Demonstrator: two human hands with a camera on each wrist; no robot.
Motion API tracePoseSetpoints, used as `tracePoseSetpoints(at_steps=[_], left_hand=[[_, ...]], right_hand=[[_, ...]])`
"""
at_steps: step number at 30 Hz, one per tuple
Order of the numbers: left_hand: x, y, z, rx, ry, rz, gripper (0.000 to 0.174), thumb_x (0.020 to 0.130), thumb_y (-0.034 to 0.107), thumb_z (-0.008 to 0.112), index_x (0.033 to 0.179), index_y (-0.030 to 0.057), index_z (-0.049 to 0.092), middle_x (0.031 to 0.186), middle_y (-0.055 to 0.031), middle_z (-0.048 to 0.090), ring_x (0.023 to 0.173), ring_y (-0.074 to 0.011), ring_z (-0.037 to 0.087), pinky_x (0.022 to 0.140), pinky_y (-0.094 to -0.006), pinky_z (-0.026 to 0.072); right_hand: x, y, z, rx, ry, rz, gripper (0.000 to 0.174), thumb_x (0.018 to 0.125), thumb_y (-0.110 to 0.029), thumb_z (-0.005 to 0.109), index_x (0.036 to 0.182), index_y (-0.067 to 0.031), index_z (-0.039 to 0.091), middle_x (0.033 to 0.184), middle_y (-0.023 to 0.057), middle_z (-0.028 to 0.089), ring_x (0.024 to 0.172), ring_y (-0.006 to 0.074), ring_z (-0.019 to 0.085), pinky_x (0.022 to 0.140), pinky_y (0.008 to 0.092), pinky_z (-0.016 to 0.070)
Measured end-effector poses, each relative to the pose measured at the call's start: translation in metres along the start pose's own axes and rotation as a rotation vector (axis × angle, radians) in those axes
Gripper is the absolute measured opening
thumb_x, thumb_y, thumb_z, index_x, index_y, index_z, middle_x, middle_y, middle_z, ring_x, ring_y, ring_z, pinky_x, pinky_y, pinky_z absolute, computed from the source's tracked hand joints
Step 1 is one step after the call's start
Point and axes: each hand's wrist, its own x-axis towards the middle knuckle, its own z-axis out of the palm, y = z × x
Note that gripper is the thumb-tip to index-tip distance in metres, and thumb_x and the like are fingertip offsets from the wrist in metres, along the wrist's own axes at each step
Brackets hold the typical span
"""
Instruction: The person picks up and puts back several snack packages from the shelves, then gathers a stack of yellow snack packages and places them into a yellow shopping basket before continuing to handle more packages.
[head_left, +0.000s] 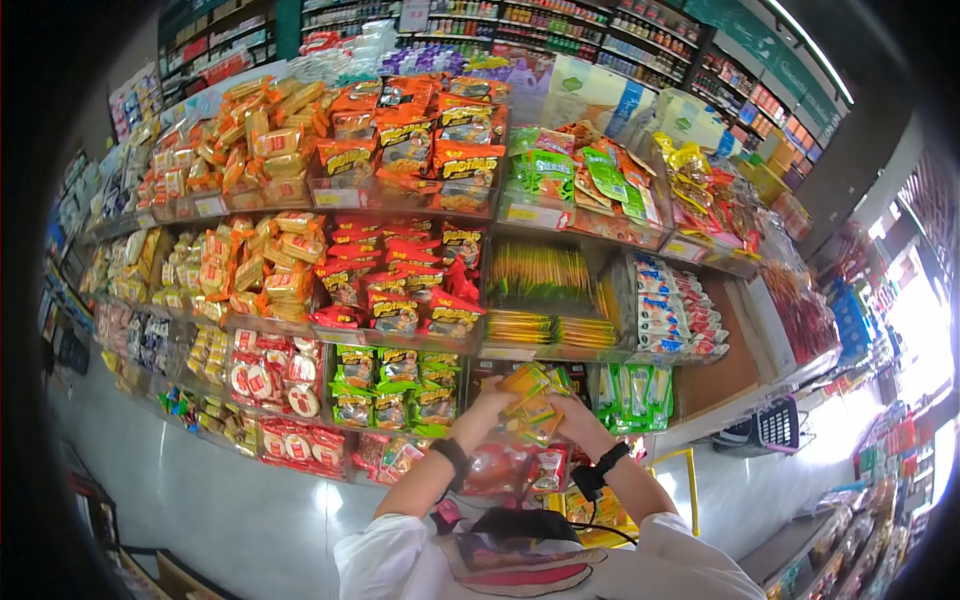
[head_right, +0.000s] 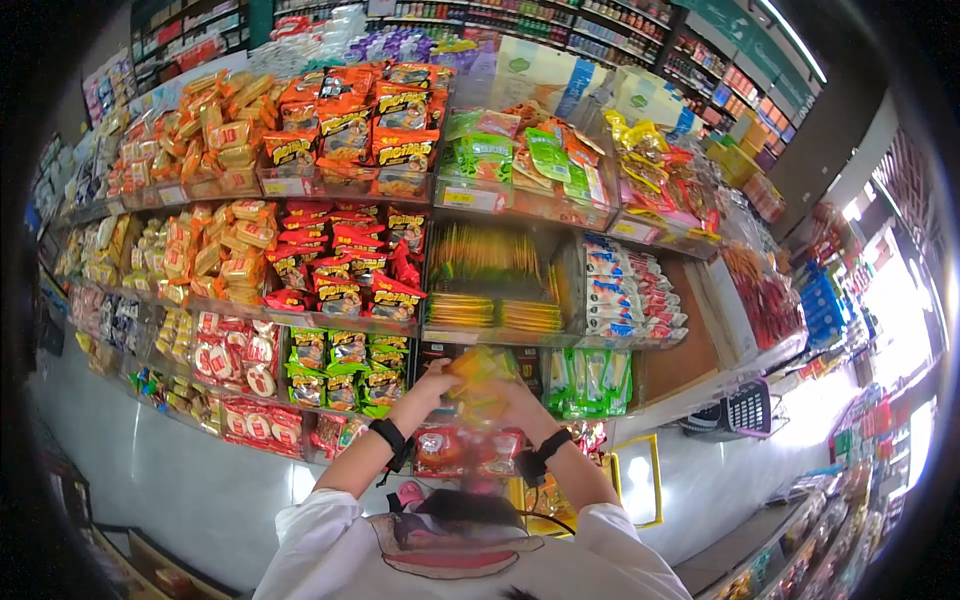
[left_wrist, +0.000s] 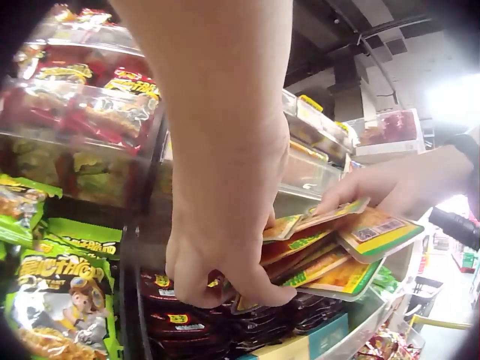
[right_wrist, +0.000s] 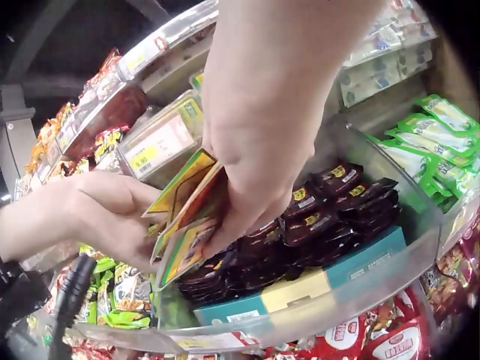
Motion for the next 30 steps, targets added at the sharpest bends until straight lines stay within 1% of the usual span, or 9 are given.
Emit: tracePoseSetpoints(at_steps=[3,6,9,15,18,21,25,27,30], left_hand=[[0.017,-0.006,0.005,-0.085,0.055,0.019,0.072,0.07,0.001,0.069,0.131,0.007,0.03,0.119,-0.0136,0.048,0.106,-0.0268,0.052,0.078,-0.0409,0.0491],[0.032,-0.013,0.008,-0.067,0.107,0.185,0.073,0.065,0.0,0.072,0.126,0.003,0.032,0.115,-0.0149,0.05,0.103,-0.0257,0.053,0.078,-0.0389,0.0494],[0.047,-0.022,0.0,0.203,0.255,0.331,0.071,0.062,-0.001,0.074,0.121,0.0007,0.033,0.111,-0.0155,0.051,0.1,-0.024,0.054,0.079,-0.0359,0.0493],[0.019,-0.005,0.012,0.167,0.341,0.22,0.064,0.066,0.004,0.074,0.118,0.0029,0.036,0.106,-0.0125,0.054,0.096,-0.0204,0.055,0.078,-0.034,0.0482],[0.002,-0.004,0.012,0.104,0.153,0.224,0.055,0.073,0.011,0.069,0.12,0.0037,0.041,0.107,-0.0094,0.057,0.095,-0.0186,0.057,0.076,-0.0338,0.0483],[-0.011,0.001,0.007,0.205,0.083,0.16,0.051,0.081,0.018,0.068,0.122,0.0071,0.041,0.103,-0.0061,0.059,0.09,-0.0159,0.06,0.07,-0.0323,0.0516],[-0.034,-0.006,0.004,0.03,0.041,0.046,0.038,0.086,0.022,0.063,0.118,0.0082,0.047,0.106,-0.0044,0.058,0.091,-0.0143,0.059,0.068,-0.0301,0.0492],[-0.062,0.002,0.008,0.031,-0.011,0.041,0.034,0.088,0.023,0.061,0.117,0.0099,0.049,0.106,-0.0028,0.058,0.09,-0.0125,0.058,0.068,-0.0291,0.0469],[-0.078,-0.005,-0.015,0.277,0.125,0.021,0.033,0.088,0.024,0.061,0.115,0.0106,0.05,0.105,-0.0017,0.057,0.089,-0.0104,0.055,0.069,-0.0275,0.0437]], right_hand=[[0.013,-0.014,-0.021,-0.179,-0.094,-0.015,0.034,0.088,-0.004,0.052,0.121,-0.0048,0.048,0.113,0.0142,0.057,0.1,0.0263,0.059,0.084,0.0411,0.0513],[0.027,-0.032,-0.022,-0.078,-0.063,-0.004,0.036,0.086,-0.002,0.054,0.121,-0.0056,0.047,0.115,0.0142,0.056,0.101,0.027,0.059,0.084,0.0424,0.0514],[0.036,-0.049,-0.027,-0.017,0.086,0.077,0.037,0.084,0.002,0.056,0.118,-0.0068,0.048,0.112,0.0121,0.056,0.098,0.0271,0.059,0.082,0.0437,0.0511],[0.076,-0.04,-0.097,-0.12,0.282,0.05,0.028,0.081,0.001,0.061,0.108,-0.0058,0.054,0.105,0.009,0.057,0.091,0.0242,0.059,0.079,0.0386,0.0505],[0.082,-0.032,-0.116,-0.161,0.275,0.049,0.028,0.082,-0.001,0.061,0.108,-0.0047,0.054,0.103,0.0078,0.058,0.089,0.0228,0.059,0.077,0.0349,0.0504],[0.071,-0.043,-0.105,-0.551,0.389,-0.007,0.026,0.08,-0.006,0.063,0.105,0.0001,0.057,0.099,0.0097,0.061,0.092,0.0225,0.06,0.075,0.034,0.0496],[0.056,-0.047,-0.098,-1.065,0.529,0.016,0.026,0.079,-0.011,0.064,0.103,0.0002,0.06,0.097,0.0131,0.063,0.09,0.0235,0.062,0.076,0.0346,0.049],[0.028,-0.055,-0.072,-1.17,0.477,-0.103,0.026,0.081,-0.013,0.062,0.104,-0.002,0.06,0.101,0.0136,0.062,0.09,0.024,0.062,0.077,0.0341,0.049],[0.019,-0.038,-0.064,-1.247,0.375,-0.284,0.025,0.082,-0.015,0.06,0.104,-0.0033,0.06,0.097,0.0146,0.064,0.087,0.0266,0.064,0.078,0.0337,0.0498]])
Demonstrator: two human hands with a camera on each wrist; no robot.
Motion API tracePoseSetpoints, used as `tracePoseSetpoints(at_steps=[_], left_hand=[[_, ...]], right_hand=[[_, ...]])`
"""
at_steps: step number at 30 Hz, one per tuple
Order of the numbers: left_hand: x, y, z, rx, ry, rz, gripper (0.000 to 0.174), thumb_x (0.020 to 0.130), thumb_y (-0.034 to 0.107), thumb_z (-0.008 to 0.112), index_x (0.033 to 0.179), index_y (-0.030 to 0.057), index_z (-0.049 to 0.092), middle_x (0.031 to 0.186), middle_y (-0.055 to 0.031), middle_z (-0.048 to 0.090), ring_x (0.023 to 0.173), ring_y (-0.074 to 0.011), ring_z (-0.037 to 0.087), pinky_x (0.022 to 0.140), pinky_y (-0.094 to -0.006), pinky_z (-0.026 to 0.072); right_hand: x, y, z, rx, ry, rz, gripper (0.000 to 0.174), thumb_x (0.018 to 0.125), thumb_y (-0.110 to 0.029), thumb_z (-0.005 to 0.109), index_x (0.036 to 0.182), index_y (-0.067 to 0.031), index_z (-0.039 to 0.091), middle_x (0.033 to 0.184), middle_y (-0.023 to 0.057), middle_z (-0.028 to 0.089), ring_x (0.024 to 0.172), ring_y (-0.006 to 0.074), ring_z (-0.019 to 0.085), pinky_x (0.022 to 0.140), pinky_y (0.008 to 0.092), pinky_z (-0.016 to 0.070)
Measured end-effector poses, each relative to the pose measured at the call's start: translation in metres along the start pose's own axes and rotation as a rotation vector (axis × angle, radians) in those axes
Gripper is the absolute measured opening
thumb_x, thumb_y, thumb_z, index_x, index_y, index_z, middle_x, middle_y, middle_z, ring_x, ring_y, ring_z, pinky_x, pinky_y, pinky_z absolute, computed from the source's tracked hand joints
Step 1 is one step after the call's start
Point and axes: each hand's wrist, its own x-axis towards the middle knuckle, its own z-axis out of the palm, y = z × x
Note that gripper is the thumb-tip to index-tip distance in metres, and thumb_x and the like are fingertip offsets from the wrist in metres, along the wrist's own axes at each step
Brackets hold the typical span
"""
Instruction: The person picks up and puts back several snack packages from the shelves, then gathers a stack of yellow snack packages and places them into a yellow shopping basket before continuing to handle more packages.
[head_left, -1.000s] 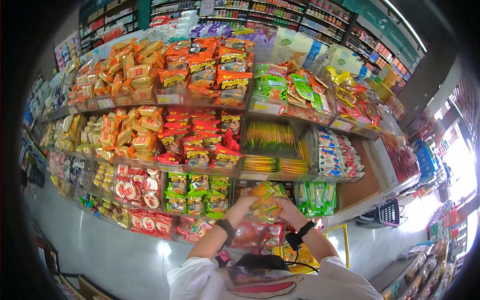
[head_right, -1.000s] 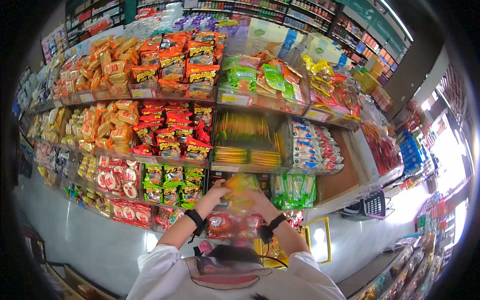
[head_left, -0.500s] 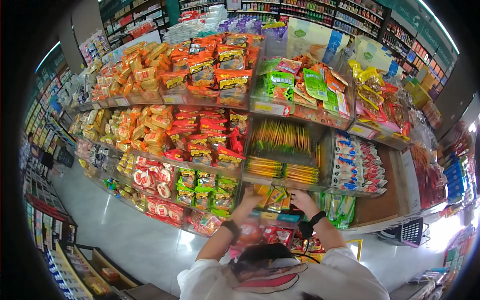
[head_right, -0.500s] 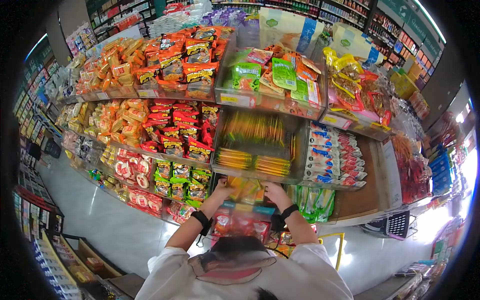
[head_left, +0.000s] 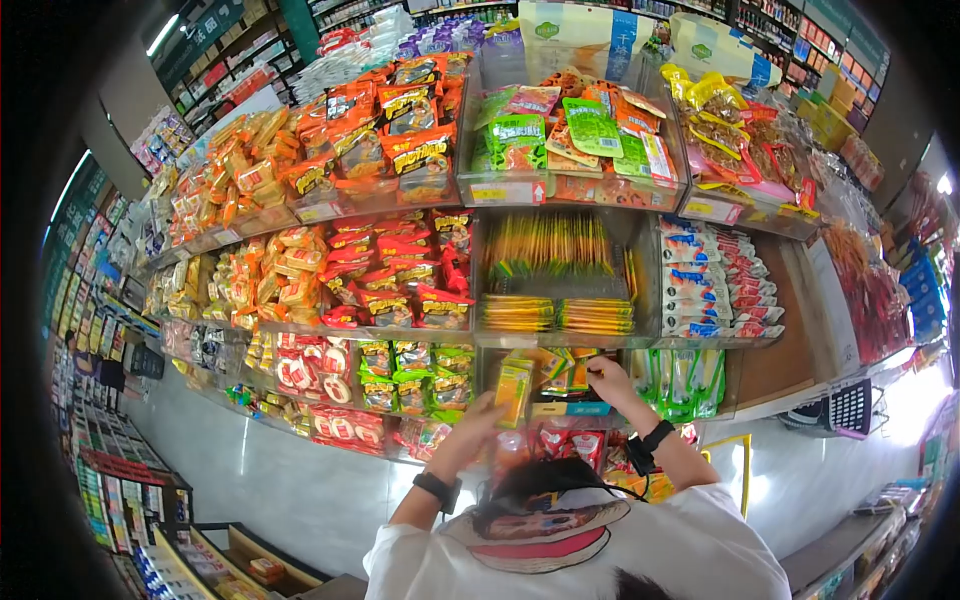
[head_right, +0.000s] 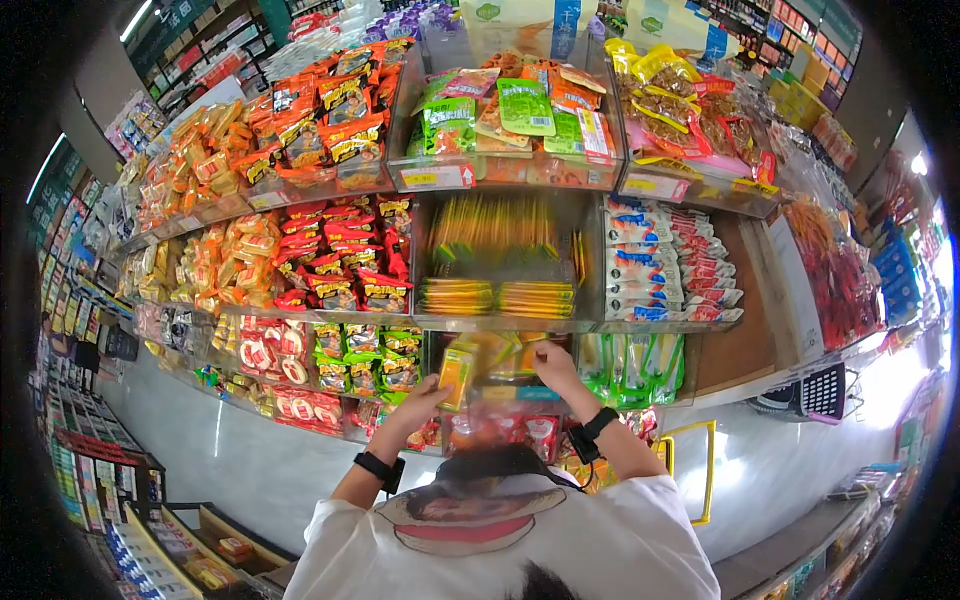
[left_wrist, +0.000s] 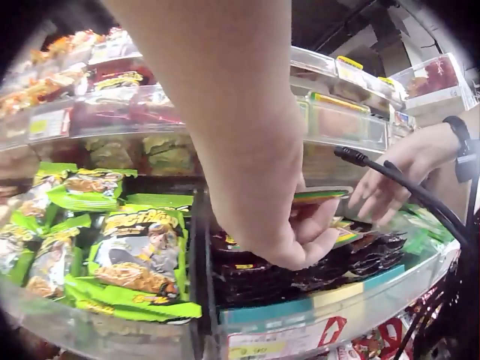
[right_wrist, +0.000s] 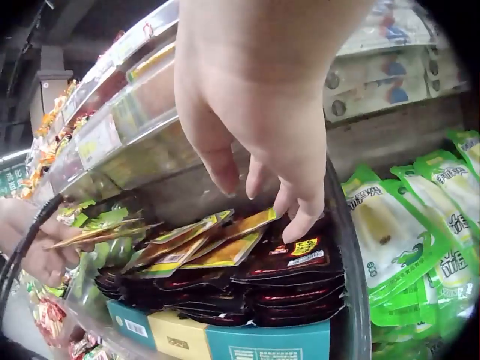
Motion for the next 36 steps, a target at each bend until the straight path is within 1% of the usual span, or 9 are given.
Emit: tracePoseSetpoints(at_steps=[4,8,12,13,16,21,28,33,36], left_hand=[[-0.018,-0.009,-0.026,0.203,-0.085,0.246,0.031,0.089,0.024,0.059,0.112,0.0051,0.05,0.099,-0.0037,0.057,0.083,-0.0121,0.051,0.073,-0.028,0.0441],[-0.033,-0.016,-0.042,0.143,-0.055,0.264,0.031,0.088,0.017,0.06,0.111,0.0011,0.049,0.102,-0.0084,0.06,0.092,-0.0137,0.057,0.078,-0.0275,0.0471],[-0.055,-0.013,-0.053,0.016,-0.019,0.282,0.037,0.083,0.014,0.066,0.112,0.0016,0.047,0.097,-0.0073,0.061,0.082,-0.0106,0.06,0.061,-0.0238,0.0492],[-0.058,-0.019,-0.058,0.044,0.03,0.243,0.041,0.08,0.013,0.068,0.113,0.0021,0.046,0.094,-0.0053,0.061,0.076,-0.0079,0.059,0.054,-0.0212,0.0472],[-0.079,-0.019,-0.079,0.031,0.018,0.153,0.047,0.078,0.012,0.071,0.115,0.003,0.044,0.094,-0.0038,0.06,0.077,-0.0089,0.058,0.058,-0.0213,0.0474],[-0.113,-0.018,-0.09,-0.265,-0.159,0.252,0.066,0.082,-0.002,0.062,0.138,0.0083,0.03,0.122,-0.0066,0.053,0.102,-0.0148,0.056,0.083,-0.0289,0.0482],[-0.123,-0.061,-0.112,-0.493,0.025,0.048,0.035,0.088,0.017,0.059,0.12,0.0075,0.049,0.096,0.0039,0.06,0.079,-0.0018,0.052,0.058,-0.0166,0.036],[-0.131,-0.061,-0.125,-0.597,0.039,0.089,0.036,0.084,0.01,0.053,0.118,0.0006,0.047,0.099,-0.009,0.06,0.089,-0.0195,0.062,0.076,-0.03,0.0503],[-0.13,-0.066,-0.138,-0.625,-0.023,0.109,0.038,0.08,0.007,0.051,0.116,-0.0052,0.046,0.099,-0.0172,0.061,0.088,-0.0296,0.064,0.081,-0.0399,0.0527]], right_hand=[[-0.012,-0.013,0.024,0.037,-0.167,-0.088,0.023,0.083,-0.015,0.06,0.103,-0.0037,0.06,0.099,0.012,0.065,0.091,0.0237,0.064,0.079,0.0326,0.0492],[-0.022,-0.035,0.05,0.02,-0.185,-0.122,0.024,0.083,-0.016,0.061,0.103,-0.0024,0.06,0.097,0.0114,0.066,0.09,0.024,0.064,0.076,0.0338,0.0492],[-0.013,-0.031,0.077,-0.213,-0.009,-0.227,0.029,0.078,-0.015,0.062,0.104,-0.0033,0.057,0.097,0.0154,0.061,0.096,0.0318,0.058,0.083,0.04,0.0458],[-0.017,-0.038,0.079,-0.365,0.18,-0.283,0.035,0.075,-0.014,0.064,0.108,-0.0059,0.056,0.106,0.0153,0.055,0.104,0.0349,0.05,0.089,0.0438,0.0401],[-0.011,-0.052,0.078,-0.524,0.192,-0.186,0.041,0.074,-0.016,0.065,0.113,-0.0084,0.053,0.116,0.0142,0.048,0.11,0.036,0.043,0.093,0.0451,0.0353],[0.015,-0.05,0.093,-0.663,0.219,-0.434,0.047,0.077,-0.021,0.062,0.121,-0.0085,0.049,0.12,0.0135,0.047,0.111,0.0372,0.042,0.096,0.0473,0.0325],[0.054,-0.049,0.128,-0.897,0.16,-0.328,0.042,0.084,-0.028,0.055,0.121,-0.0072,0.052,0.116,0.0178,0.055,0.116,0.0372,0.042,0.102,0.0527,0.0245],[0.056,-0.053,0.128,-1.173,0.181,-0.635,0.027,0.08,-0.015,0.054,0.105,-0.0043,0.057,0.105,0.0139,0.06,0.11,0.034,0.048,0.1,0.0498,0.0304],[0.04,-0.067,0.118,-1.053,0.209,-0.604,0.024,0.075,-0.007,0.054,0.098,-0.0036,0.057,0.094,0.0114,0.063,0.101,0.032,0.055,0.098,0.0448,0.0341]])
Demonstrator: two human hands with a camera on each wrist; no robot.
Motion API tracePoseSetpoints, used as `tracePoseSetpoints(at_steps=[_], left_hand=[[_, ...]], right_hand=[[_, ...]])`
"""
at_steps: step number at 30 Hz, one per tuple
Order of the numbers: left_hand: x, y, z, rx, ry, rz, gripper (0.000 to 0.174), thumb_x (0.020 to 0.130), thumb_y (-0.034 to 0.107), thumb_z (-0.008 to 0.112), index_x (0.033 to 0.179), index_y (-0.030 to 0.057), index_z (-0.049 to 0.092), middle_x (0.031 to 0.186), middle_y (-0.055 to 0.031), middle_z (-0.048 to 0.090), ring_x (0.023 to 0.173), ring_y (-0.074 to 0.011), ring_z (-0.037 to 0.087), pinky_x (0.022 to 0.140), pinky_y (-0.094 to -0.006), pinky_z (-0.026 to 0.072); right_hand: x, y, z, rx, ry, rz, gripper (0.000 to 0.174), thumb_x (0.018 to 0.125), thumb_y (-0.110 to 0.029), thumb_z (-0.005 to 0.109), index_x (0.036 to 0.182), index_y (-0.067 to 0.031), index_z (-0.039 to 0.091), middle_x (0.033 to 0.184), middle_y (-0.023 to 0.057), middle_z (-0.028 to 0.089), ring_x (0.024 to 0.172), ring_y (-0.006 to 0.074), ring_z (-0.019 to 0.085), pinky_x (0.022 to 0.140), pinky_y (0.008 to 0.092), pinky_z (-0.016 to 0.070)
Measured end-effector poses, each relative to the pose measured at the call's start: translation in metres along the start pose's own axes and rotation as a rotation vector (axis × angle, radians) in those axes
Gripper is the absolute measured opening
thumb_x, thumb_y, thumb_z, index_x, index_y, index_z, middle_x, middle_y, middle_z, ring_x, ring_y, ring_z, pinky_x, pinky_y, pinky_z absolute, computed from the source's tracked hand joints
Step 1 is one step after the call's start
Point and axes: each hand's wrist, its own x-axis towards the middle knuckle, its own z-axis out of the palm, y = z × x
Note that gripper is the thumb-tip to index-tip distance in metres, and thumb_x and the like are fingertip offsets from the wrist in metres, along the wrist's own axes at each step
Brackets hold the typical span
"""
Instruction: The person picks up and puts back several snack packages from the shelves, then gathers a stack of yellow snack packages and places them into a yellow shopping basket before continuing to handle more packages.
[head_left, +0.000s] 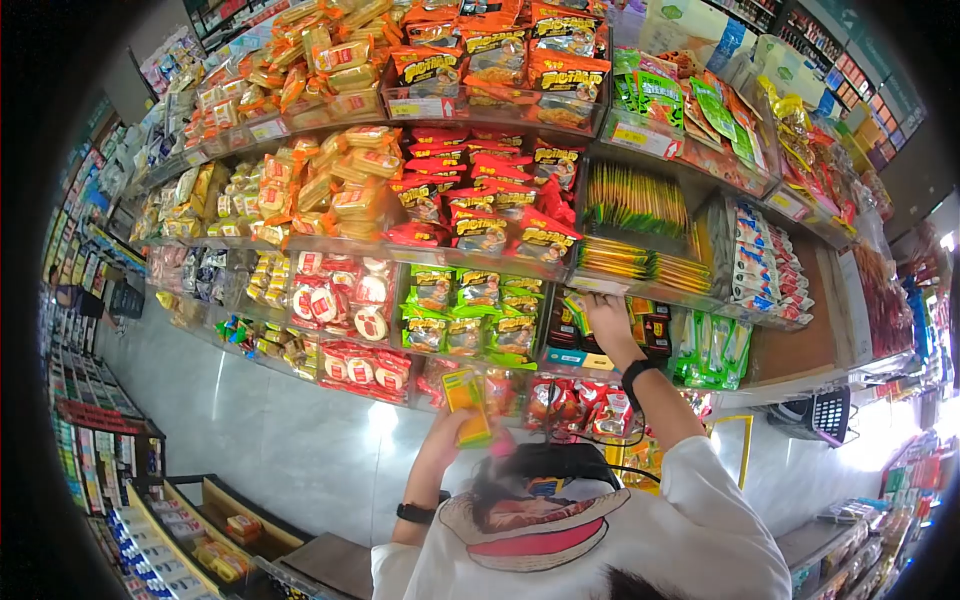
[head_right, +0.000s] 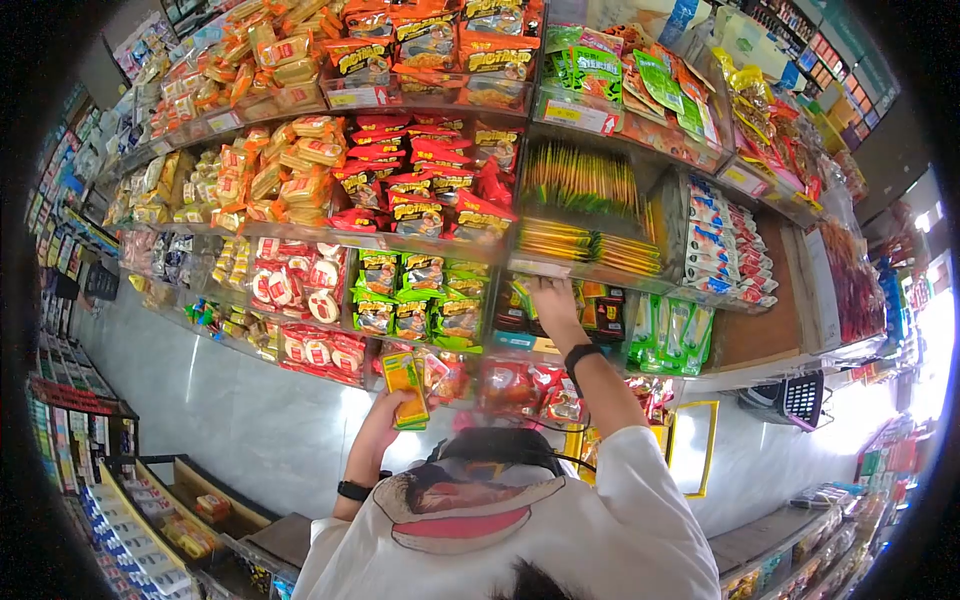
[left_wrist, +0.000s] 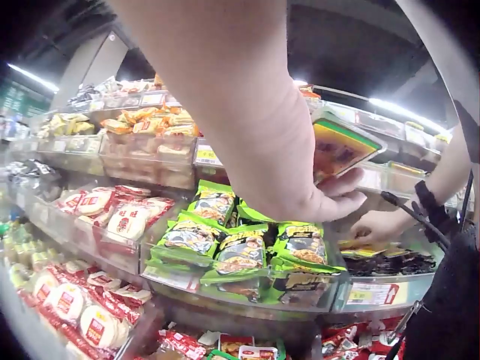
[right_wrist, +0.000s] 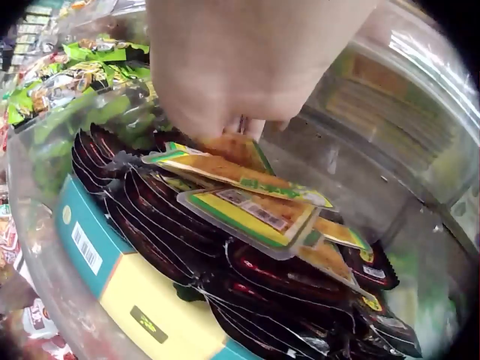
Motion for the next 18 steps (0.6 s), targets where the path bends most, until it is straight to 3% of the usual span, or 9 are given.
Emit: tracePoseSetpoints(at_steps=[3,6,9,12,14,15,17,18], left_hand=[[0.002,0.002,-0.003,-0.034,-0.026,-0.006,0.037,0.079,0.007,0.051,0.113,-0.0075,0.046,0.097,-0.0191,0.062,0.087,-0.0321,0.065,0.08,-0.0416,0.0532],[0.005,0.016,0.011,0.031,-0.059,-0.039,0.036,0.082,0.008,0.051,0.115,-0.0048,0.046,0.098,-0.0166,0.061,0.088,-0.0287,0.064,0.08,-0.0399,0.0533],[0.019,0.023,0.025,0.086,-0.102,-0.08,0.035,0.089,0.014,0.052,0.12,0.0003,0.043,0.102,-0.0133,0.059,0.091,-0.0252,0.063,0.081,-0.0373,0.0528],[0.025,0.032,0.063,0.059,-0.133,-0.068,0.038,0.093,0.021,0.052,0.123,-0.0001,0.041,0.108,-0.0122,0.058,0.096,-0.0223,0.061,0.083,-0.0348,0.0515],[0.024,0.038,0.085,0.079,-0.183,-0.046,0.042,0.094,0.025,0.051,0.126,-0.0001,0.039,0.111,-0.0108,0.056,0.099,-0.0198,0.059,0.084,-0.0327,0.0505],[0.025,0.035,0.093,0.024,-0.163,-0.026,0.033,0.094,0.021,0.051,0.122,0.0035,0.046,0.109,-0.0089,0.059,0.094,-0.0192,0.062,0.08,-0.0361,0.0537],[0.036,0.024,0.088,0.098,-0.153,-0.074,0.033,0.094,0.019,0.053,0.122,0.0043,0.046,0.11,-0.0085,0.059,0.096,-0.0188,0.061,0.081,-0.0356,0.0535],[0.037,0.023,0.09,0.135,-0.146,-0.099,0.033,0.093,0.018,0.053,0.122,0.0047,0.046,0.111,-0.0083,0.059,0.097,-0.0187,0.061,0.081,-0.0354,0.0534]], right_hand=[[-0.017,-0.013,-0.041,0.276,-0.08,0.183,0.022,0.078,-0.005,0.057,0.099,-0.002,0.057,0.086,0.0121,0.063,0.086,0.0254,0.061,0.09,0.0353,0.0412],[-0.047,-0.032,-0.075,1.055,-0.04,0.424,0.015,0.084,-0.005,0.057,0.099,-0.001,0.057,0.08,0.0067,0.062,0.071,0.0154,0.058,0.073,0.0264,0.0448],[-0.054,-0.049,-0.122,1.426,-0.112,0.406,0.012,0.09,-0.009,0.054,0.098,-0.0003,0.058,0.076,-0.0001,0.057,0.065,0.0073,0.05,0.06,0.0218,0.0413],[-0.051,-0.071,-0.165,1.718,-0.254,0.512,0.011,0.09,-0.009,0.055,0.097,-0.0007,0.058,0.075,-0.0035,0.054,0.063,0.0056,0.047,0.058,0.021,0.0386],[-0.051,-0.084,-0.164,1.736,-0.281,0.536,0.01,0.089,-0.008,0.057,0.096,-0.0011,0.055,0.075,-0.0015,0.056,0.064,0.0051,0.048,0.057,0.0203,0.0384],[-0.05,-0.092,-0.165,1.746,-0.284,0.534,0.01,0.089,-0.008,0.057,0.095,-0.0012,0.055,0.075,-0.0013,0.056,0.064,0.0053,0.048,0.057,0.0204,0.0384],[-0.051,-0.104,-0.164,1.781,-0.314,0.529,0.011,0.087,-0.009,0.059,0.094,-0.0018,0.053,0.073,0.0,0.057,0.064,0.0061,0.051,0.056,0.0217,0.0401],[-0.052,-0.109,-0.166,1.637,-0.279,0.483,0.012,0.088,-0.011,0.058,0.093,-0.0016,0.053,0.071,0.0021,0.058,0.062,0.0085,0.053,0.055,0.0239,0.0414]])
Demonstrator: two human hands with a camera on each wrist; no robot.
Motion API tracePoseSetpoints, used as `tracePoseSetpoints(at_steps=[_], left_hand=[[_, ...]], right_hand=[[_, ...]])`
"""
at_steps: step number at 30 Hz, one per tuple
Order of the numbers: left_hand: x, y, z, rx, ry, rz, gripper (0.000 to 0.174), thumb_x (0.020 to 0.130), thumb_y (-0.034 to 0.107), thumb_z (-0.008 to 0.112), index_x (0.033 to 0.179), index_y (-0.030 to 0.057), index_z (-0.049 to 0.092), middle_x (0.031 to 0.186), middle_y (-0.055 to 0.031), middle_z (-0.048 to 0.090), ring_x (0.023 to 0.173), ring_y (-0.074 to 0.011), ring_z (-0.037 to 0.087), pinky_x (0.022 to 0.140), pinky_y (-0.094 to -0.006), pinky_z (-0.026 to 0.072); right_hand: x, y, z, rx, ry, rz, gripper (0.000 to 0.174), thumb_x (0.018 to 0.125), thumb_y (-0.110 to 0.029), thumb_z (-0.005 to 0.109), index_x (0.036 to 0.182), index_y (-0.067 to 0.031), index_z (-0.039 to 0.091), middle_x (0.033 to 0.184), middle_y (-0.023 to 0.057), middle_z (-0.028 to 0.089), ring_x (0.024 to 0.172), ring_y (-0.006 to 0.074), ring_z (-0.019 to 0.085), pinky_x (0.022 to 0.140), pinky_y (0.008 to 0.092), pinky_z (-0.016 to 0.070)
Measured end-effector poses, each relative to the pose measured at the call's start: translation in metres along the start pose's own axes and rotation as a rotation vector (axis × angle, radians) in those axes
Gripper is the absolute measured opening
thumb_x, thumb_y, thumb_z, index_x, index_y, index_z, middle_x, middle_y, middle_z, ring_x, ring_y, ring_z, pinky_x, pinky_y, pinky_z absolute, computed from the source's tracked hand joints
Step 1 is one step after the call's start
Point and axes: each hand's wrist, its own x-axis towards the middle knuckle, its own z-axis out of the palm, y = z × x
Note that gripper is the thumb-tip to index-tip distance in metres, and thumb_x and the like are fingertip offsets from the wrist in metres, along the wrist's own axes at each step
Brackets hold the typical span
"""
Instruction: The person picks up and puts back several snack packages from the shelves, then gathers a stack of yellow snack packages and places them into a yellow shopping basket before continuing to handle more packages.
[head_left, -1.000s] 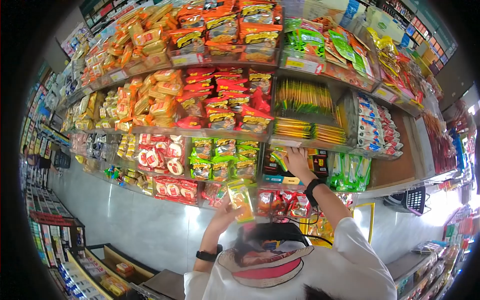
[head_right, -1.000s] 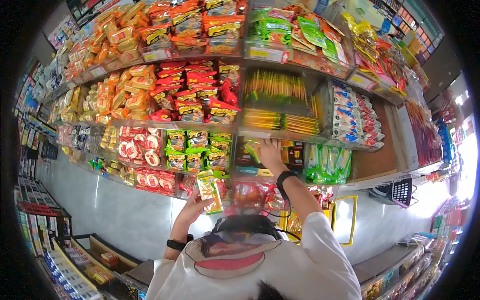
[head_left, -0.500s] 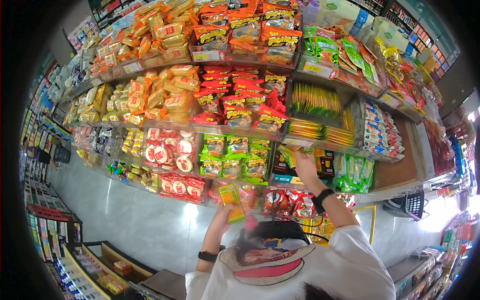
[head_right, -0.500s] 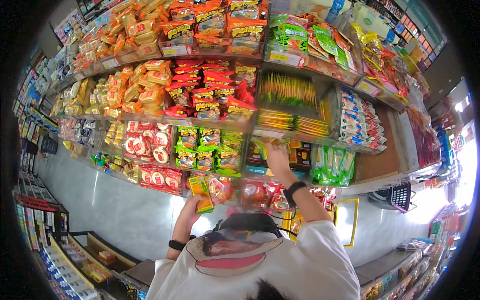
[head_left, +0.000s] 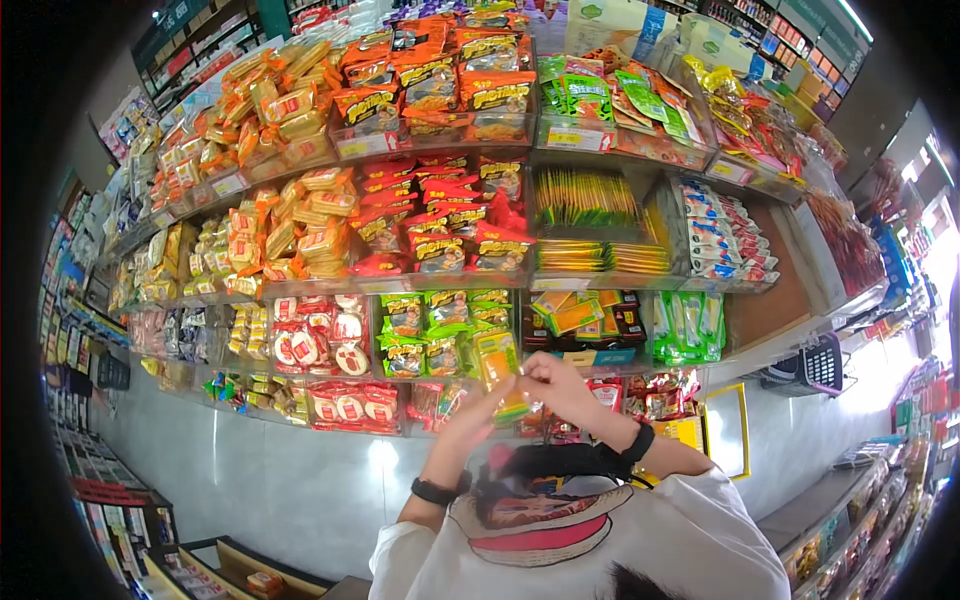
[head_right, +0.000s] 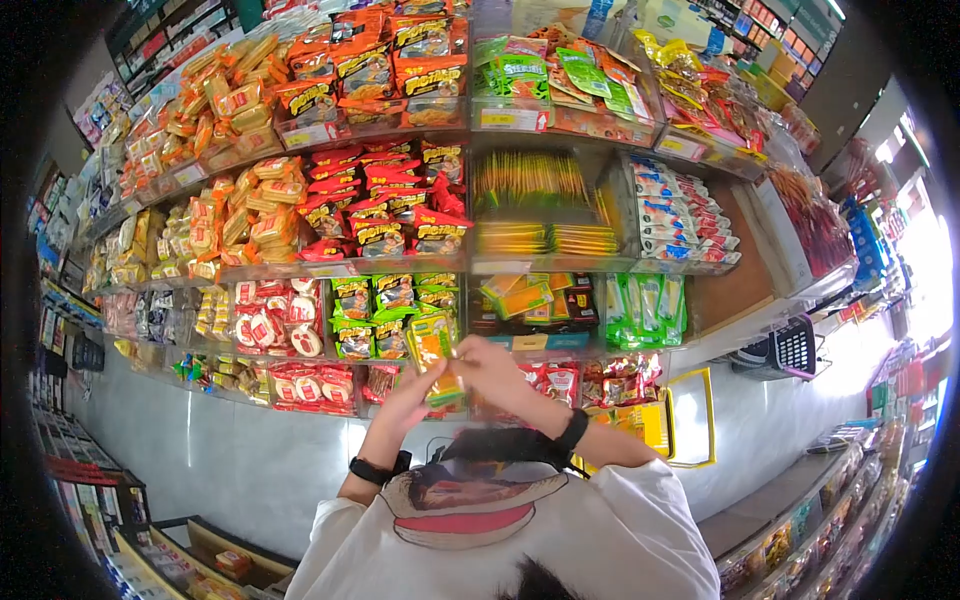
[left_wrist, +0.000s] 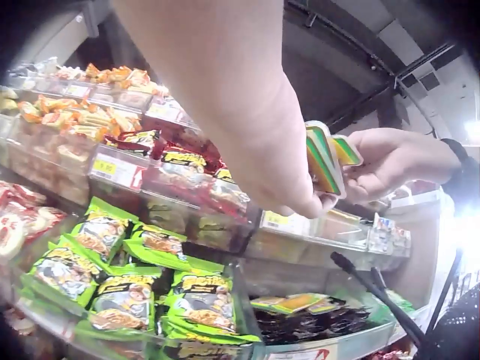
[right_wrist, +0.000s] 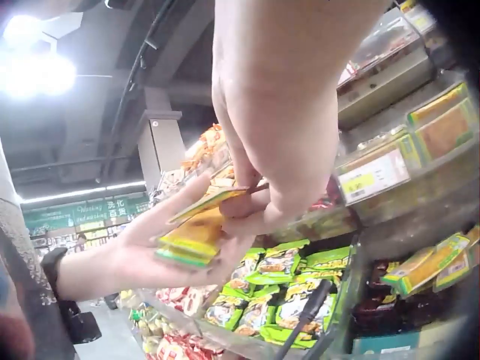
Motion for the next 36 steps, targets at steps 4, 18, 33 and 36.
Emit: tracePoseSetpoints(at_steps=[4,18,33,36], left_hand=[[-0.006,-0.002,-0.003,-0.108,-0.103,-0.027,0.03,0.091,0.014,0.056,0.118,0.0044,0.048,0.107,-0.0076,0.061,0.094,-0.0193,0.063,0.077,-0.0359,0.0543],[-0.052,-0.001,-0.065,-0.224,0.228,-0.01,0.026,0.087,0.013,0.056,0.111,0.0045,0.049,0.09,-0.0079,0.059,0.078,-0.0204,0.06,0.068,-0.0361,0.0525],[-0.039,-0.006,-0.056,-0.185,0.13,-0.087,0.04,0.091,0.041,0.049,0.109,0.0049,0.05,0.084,-0.0082,0.058,0.07,-0.0196,0.058,0.063,-0.0333,0.0503],[-0.032,0.004,-0.045,-0.218,-0.031,-0.148,0.047,0.093,0.049,0.043,0.112,0.0064,0.05,0.087,-0.0089,0.06,0.073,-0.0208,0.06,0.066,-0.0346,0.0516]], right_hand=[[-0.003,-0.007,0.009,-0.264,0.031,-0.073,0.016,0.086,-0.017,0.058,0.089,-0.002,0.056,0.07,0.0107,0.062,0.059,0.016,0.06,0.055,0.0303,0.046],[0.091,0.088,-0.1,-1.239,0.261,-0.01,0.043,0.077,-0.019,0.064,0.114,-0.0071,0.048,0.124,0.0132,0.049,0.103,0.036,0.054,0.082,0.0435,0.0448],[0.046,0.066,-0.076,-1.562,0.215,-0.264,0.026,0.07,-0.008,0.06,0.095,-0.0107,0.063,0.092,0.0061,0.06,0.087,0.0244,0.054,0.083,0.0375,0.0376],[0.018,0.016,-0.049,-1.209,0.264,-0.598,0.034,0.068,-0.006,0.061,0.101,-0.0129,0.063,0.096,0.005,0.059,0.086,0.0253,0.053,0.081,0.038,0.0392]])
